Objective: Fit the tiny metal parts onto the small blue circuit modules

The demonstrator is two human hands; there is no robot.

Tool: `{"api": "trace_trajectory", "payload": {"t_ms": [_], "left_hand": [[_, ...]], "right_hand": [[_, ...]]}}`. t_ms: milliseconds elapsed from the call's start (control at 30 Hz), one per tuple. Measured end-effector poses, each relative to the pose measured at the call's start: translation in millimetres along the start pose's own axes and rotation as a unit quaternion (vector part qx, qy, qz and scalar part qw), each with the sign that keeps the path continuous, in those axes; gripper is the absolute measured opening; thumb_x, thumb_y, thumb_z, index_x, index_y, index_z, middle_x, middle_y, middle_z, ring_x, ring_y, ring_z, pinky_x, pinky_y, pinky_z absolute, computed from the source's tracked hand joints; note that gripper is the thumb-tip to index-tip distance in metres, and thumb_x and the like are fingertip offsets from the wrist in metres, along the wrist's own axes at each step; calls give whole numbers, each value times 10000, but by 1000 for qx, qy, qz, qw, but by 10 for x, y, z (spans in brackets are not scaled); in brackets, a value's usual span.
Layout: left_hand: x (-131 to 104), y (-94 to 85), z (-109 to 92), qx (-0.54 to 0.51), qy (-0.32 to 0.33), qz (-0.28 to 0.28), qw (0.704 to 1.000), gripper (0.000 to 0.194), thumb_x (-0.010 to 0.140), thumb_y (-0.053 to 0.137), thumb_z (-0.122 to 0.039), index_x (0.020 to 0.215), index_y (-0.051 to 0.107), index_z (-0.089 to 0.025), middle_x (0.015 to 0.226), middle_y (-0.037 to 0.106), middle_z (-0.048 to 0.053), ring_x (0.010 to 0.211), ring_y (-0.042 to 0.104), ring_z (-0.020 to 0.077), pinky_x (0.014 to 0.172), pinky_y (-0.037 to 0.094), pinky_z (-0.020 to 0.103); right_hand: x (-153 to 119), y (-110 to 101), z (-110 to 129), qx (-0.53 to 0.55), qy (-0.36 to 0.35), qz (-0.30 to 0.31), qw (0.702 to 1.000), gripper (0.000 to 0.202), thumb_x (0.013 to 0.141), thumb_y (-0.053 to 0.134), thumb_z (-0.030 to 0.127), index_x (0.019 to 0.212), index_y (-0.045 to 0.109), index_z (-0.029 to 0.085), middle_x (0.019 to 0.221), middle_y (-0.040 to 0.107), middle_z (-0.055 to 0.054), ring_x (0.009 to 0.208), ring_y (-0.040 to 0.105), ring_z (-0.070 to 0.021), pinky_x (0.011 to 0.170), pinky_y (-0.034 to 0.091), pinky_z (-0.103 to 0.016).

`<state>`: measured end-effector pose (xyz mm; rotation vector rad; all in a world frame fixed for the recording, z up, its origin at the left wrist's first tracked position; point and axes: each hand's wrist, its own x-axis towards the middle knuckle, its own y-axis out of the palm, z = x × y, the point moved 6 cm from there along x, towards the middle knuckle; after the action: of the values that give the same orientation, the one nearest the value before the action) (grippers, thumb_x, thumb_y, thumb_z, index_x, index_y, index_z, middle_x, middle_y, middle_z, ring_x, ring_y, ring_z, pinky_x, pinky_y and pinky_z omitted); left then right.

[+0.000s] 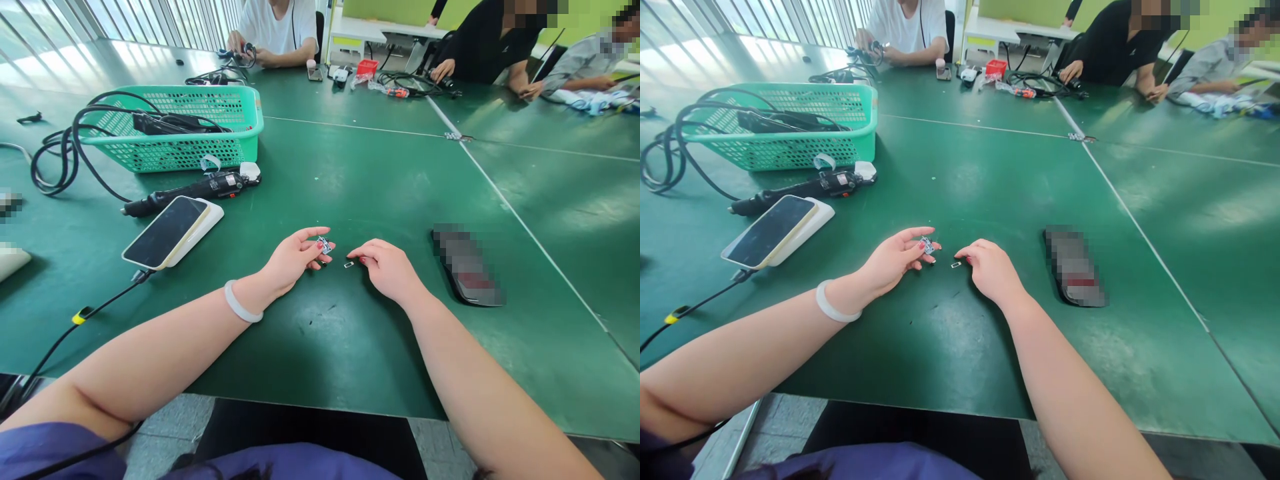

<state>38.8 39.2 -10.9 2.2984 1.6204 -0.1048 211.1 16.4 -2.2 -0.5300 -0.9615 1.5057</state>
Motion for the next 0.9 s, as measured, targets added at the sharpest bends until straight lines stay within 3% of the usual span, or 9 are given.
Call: {"api": "trace_trajectory", "payload": {"t_ms": [133,267,400,500,600,667,900], "left_hand": [[8,6,14,11,6,9,1000,208,849,555,-163,1044,620,-131,989,694,90,682,631,77,525,430,175],[18,-14,42,-12,-4,-5,1000,194,846,556,-132,1034,602,-121,968,693,87,721,657,91,638,504,206],[9,-33,27,-53,-12,-44,998,204,851,526,-74,1046,562,-120,937,688,79,814,680,112,820,530,265],[-6,-43,1,-69,-8,-76,995,205,866,485,-58,1053,544,-117,923,678,73,832,684,113,885,519,282],[-9,-51,-4,-73,-1,-93,993,206,866,473,-52,1050,537,-119,924,669,66,817,686,112,889,522,287],[-2,-55,7,-73,4,-94,993,200,861,479,-55,1039,538,-125,956,668,69,807,685,111,886,526,294],[11,-39,31,-50,11,-77,996,186,855,486,-54,1018,533,-132,999,666,82,832,684,119,875,526,308]], "right_hand": [[-4,58,79,9,-18,34,999,268,815,506,92,873,718,246,882,656,-26,842,598,-171,777,477,-336],[-12,70,115,-10,-38,56,998,306,817,452,50,788,700,227,856,650,-17,814,588,-155,755,469,-314],[-23,9,120,-23,-40,20,999,338,825,408,34,755,684,215,868,665,-25,849,587,-170,782,466,-330],[-23,26,218,-26,-54,-13,998,257,857,461,102,877,693,212,926,681,-41,900,583,-195,842,461,-360],[-2,174,383,-50,-92,4,994,197,858,558,209,1008,687,209,988,686,-60,903,558,-215,850,456,-376],[29,275,446,-72,-98,17,992,185,870,542,202,952,706,223,945,689,-59,859,543,-214,811,455,-369],[94,302,346,-43,-62,-2,997,158,848,575,166,838,720,229,867,686,-39,831,543,-194,800,452,-345]]}}
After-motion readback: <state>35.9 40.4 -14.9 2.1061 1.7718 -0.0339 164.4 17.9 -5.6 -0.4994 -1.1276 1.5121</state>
